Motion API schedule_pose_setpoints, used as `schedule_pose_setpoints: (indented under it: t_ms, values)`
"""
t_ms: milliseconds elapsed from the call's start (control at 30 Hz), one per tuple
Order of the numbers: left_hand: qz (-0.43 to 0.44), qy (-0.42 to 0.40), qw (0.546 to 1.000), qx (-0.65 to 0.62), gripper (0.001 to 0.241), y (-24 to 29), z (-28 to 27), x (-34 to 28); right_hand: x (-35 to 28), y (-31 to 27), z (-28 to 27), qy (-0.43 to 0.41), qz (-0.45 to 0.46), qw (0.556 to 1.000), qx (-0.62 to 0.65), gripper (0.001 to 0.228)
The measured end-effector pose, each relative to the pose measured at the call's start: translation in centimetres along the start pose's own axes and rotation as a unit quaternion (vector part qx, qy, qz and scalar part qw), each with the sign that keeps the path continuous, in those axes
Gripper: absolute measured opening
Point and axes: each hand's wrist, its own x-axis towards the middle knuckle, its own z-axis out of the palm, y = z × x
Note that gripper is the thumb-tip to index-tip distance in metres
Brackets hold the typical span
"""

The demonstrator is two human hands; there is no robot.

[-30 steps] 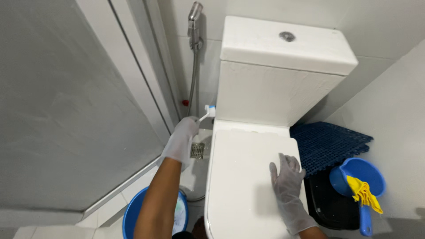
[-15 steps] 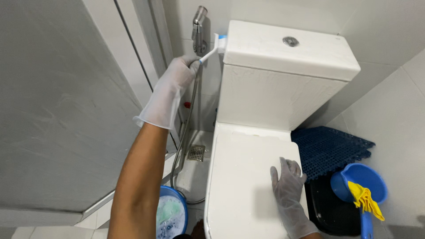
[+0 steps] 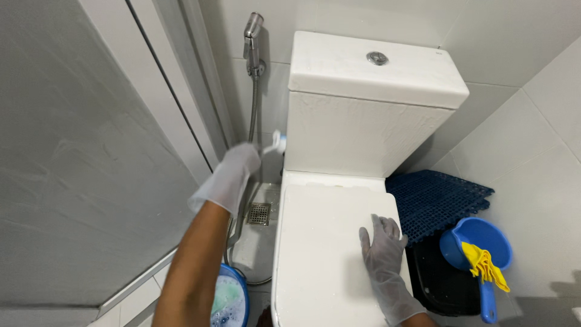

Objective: The person scrubs the exterior surfaces of a white toilet, including the tank, seat, and base, using a blue and white brush. They repeatedly dip the brush into a blue bucket containing soapy water to clean the fixture.

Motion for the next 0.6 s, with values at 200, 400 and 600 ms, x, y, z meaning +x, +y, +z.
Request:
schedule_pose_setpoints:
  t_ms: [200, 400, 600]
  values:
    - [0.155, 0.239, 0.948, -0.14, 0.038, -0.3, -7.5, 4.1, 0.3, 0.1, 0.1, 0.01, -0.012, 0.999, -0.036, 0.059]
    - [0.147, 0.257, 0.943, -0.153, 0.027, -0.7, -3.5, 5.7, 0.1, 0.9, 1.5, 0.015, -0.011, 0.994, -0.109, 0.056]
    - [0.041, 0.033, 0.998, -0.023, 0.039, -4.9, 10.2, 2.9, 0.7, 1.4, 1.7, -0.04, 0.013, 0.989, -0.139, 0.06]
